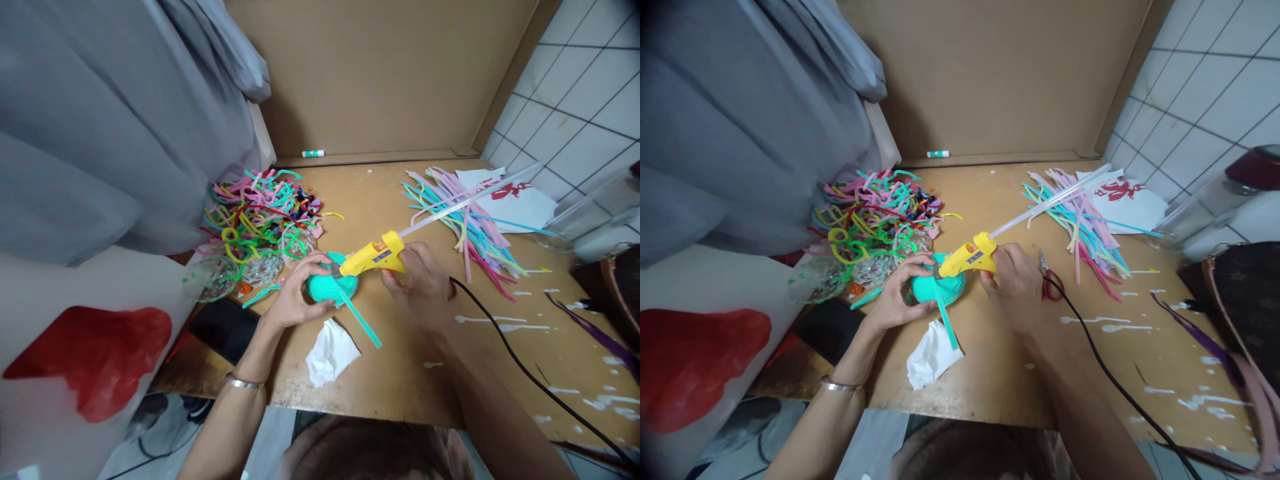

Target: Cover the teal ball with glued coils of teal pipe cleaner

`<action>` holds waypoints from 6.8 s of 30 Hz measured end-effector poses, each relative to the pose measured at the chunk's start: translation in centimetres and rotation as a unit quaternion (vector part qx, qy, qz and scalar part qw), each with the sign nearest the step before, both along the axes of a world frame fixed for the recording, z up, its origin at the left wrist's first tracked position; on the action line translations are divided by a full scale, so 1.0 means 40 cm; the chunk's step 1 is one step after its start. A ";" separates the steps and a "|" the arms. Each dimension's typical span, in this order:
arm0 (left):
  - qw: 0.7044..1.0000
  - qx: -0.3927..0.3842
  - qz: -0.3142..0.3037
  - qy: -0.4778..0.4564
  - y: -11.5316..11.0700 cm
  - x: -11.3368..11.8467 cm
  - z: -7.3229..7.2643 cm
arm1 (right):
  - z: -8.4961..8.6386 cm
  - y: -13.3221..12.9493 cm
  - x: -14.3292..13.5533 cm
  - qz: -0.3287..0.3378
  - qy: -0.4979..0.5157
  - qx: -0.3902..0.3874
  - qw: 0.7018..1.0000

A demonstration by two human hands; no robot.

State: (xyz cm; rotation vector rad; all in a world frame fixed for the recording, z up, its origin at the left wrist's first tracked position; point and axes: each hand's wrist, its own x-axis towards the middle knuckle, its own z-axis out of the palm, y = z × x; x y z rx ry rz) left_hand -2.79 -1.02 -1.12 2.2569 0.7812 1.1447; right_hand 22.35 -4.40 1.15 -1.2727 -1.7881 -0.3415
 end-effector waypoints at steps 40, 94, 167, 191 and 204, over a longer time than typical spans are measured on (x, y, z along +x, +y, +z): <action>1.000 0.005 -0.007 -0.012 0.001 0.000 -0.003 | 0.001 -0.002 0.001 0.007 0.008 -0.015 1.000; 0.999 -0.025 -0.013 -0.021 0.012 -0.001 -0.016 | -0.045 0.047 0.017 -0.071 0.100 -0.104 0.987; 0.982 -0.133 -0.106 -0.077 0.005 0.025 0.010 | -0.015 -0.013 -0.093 0.181 0.352 -0.284 0.873; 0.983 -0.154 -0.088 -0.055 -0.009 0.025 0.020 | -0.013 -0.019 -0.109 0.163 0.344 -0.294 0.877; 0.994 -0.095 -0.047 -0.010 -0.026 0.014 0.038 | -0.018 -0.017 -0.115 0.166 0.338 -0.279 0.883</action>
